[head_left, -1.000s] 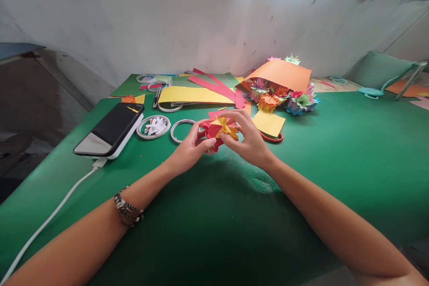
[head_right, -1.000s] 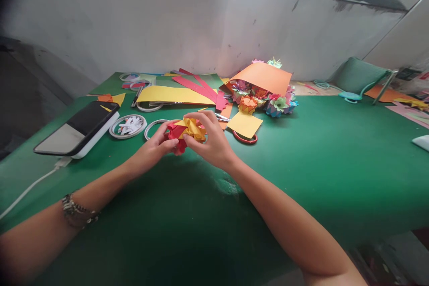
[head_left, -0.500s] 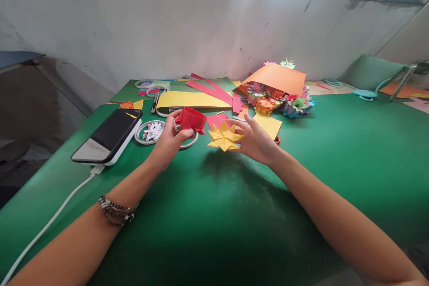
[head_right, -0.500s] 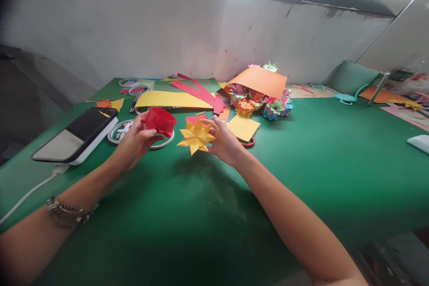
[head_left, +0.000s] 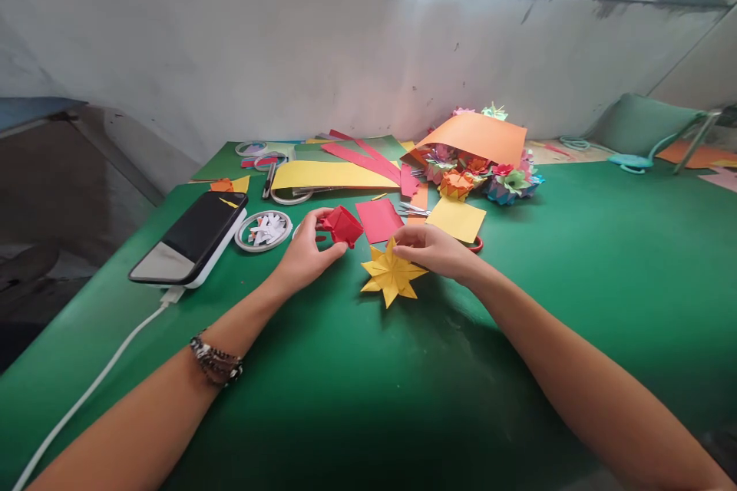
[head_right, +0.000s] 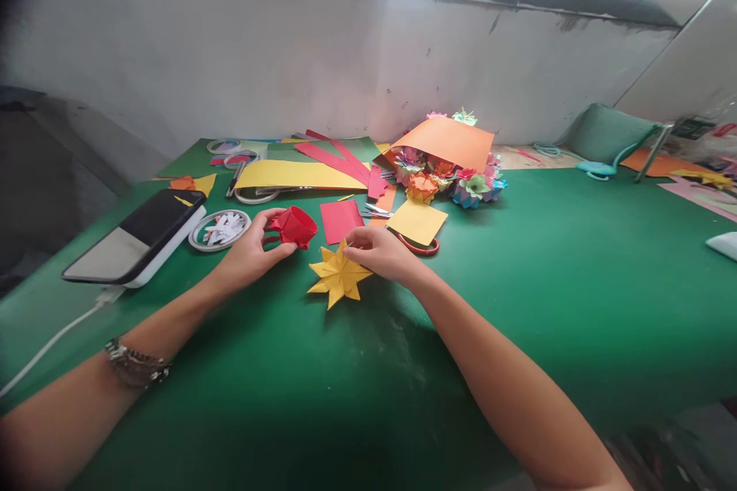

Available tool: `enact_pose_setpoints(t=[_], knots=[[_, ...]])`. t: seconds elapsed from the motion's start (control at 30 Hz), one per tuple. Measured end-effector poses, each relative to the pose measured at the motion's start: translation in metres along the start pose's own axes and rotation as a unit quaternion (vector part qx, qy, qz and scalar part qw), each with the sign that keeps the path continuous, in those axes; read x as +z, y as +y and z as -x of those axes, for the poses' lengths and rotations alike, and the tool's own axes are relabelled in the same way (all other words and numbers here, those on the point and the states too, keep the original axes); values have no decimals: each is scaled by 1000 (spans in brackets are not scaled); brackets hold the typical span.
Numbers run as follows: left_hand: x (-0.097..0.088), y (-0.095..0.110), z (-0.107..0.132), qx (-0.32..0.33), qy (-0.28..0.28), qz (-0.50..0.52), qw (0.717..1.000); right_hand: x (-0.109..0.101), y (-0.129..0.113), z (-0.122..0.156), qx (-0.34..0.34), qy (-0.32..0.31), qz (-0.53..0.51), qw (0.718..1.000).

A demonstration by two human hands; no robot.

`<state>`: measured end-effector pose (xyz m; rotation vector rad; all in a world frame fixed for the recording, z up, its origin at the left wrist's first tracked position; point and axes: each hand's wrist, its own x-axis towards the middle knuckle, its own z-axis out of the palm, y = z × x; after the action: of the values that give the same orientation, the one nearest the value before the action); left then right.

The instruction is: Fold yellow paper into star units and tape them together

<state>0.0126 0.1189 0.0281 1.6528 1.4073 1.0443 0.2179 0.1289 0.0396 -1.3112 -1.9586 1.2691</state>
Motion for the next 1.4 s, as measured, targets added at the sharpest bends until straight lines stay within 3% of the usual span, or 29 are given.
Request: enact_pose_setpoints(t=[0.17, 0.23, 0.33, 0.43, 0.57, 0.67, 0.8, 0.97, 1.17, 1.4], knots=[[9, -5, 0, -17, -53, 109, 993, -5, -2, 2, 6, -36, -48, 998], [10, -8, 0, 0, -70, 108, 992, -7, -2, 2, 1, -45, -54, 998], [8, -11, -1, 72, -85, -11, 994, -11, -1, 1, -1, -75, -31, 997], [2, -12, -2, 130, -80, -141, 978, -14, -2, 1, 5, -108, -7, 994], [-4, -10, -4, 177, -67, -163, 968, -16, -6, 4, -8, -125, -32, 992], [-5, -8, -4, 191, -79, -193, 959, -18, -8, 5, -28, -106, -120, 987], [1, -8, -2, 190, -138, -242, 941, -18, -5, 2, -40, -31, -229, 972], [6, -5, 3, 155, -225, -280, 921, -6, -2, -3, -25, 1, -204, 979], [5, 2, 6, 144, -178, -275, 934, 4, -7, -3, -4, 10, -187, 982], [7, 3, 5, 133, -199, -294, 925, 6, -14, 2, -5, 20, -201, 979]])
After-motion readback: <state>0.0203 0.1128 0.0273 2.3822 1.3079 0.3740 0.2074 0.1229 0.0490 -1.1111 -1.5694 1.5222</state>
